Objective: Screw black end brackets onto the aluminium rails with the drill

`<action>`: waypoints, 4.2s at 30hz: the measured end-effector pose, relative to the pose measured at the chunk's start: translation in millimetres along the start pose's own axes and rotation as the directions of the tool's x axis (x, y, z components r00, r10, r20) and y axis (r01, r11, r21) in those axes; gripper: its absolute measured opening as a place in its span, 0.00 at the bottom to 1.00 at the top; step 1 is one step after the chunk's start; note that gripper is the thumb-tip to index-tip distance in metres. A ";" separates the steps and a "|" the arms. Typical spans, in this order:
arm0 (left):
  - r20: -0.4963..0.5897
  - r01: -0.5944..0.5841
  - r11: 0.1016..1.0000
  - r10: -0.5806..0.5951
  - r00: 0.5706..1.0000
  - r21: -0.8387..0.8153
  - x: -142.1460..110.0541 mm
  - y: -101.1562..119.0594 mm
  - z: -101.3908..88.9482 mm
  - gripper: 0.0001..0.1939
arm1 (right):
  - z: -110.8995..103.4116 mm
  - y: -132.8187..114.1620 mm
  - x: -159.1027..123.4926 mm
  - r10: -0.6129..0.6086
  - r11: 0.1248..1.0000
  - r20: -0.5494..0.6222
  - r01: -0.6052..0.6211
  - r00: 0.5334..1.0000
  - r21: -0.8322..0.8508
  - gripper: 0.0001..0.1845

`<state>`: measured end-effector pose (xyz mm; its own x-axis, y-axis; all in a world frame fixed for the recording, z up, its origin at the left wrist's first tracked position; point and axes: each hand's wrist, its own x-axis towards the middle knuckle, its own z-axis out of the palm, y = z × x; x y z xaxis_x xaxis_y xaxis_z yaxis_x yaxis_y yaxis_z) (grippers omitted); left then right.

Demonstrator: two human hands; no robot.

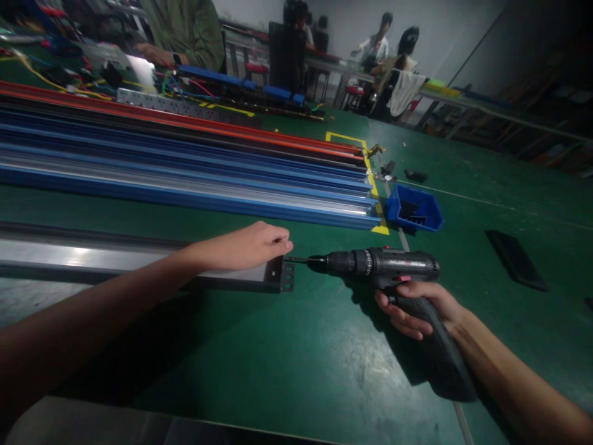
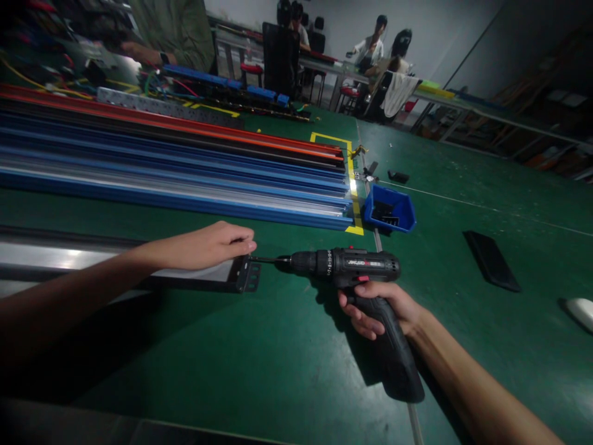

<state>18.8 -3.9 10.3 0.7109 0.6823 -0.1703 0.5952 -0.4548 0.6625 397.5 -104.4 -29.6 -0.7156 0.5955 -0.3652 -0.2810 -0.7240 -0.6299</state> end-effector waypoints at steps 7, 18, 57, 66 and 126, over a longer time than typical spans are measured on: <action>-0.018 0.004 1.000 -0.004 1.000 0.018 -1.5 0.1 -1.7 0.21 | -0.3 -0.1 -0.5 0.001 1.000 0.000 -0.001 1.000 0.003 0.17; 0.073 -0.026 1.000 0.026 0.997 0.007 -4.0 -3.1 -15.1 0.22 | -2.1 -0.1 0.4 0.009 1.000 0.009 -0.009 1.000 0.000 0.17; 0.090 -0.059 0.998 0.060 0.994 -0.007 -8.5 -10.4 -16.6 0.23 | -0.4 -1.0 -1.2 0.025 0.999 -0.028 -0.024 0.999 0.034 0.17; 0.086 -0.066 0.997 0.068 0.994 -0.028 -8.0 -9.8 -16.8 0.23 | 0.5 -0.4 -0.3 0.000 1.000 -0.028 0.000 1.000 0.001 0.17; 0.077 -0.109 0.993 0.113 0.991 -0.050 -6.0 -12.6 -16.6 0.22 | 3.2 0.1 -1.4 -0.004 1.000 -0.049 0.003 0.999 -0.025 0.16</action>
<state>0.8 7.2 15.1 0.8003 0.5804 -0.1507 0.4948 -0.4972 0.7127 396.4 -106.4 -27.0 -0.6823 0.6147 -0.3957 -0.2673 -0.7135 -0.6477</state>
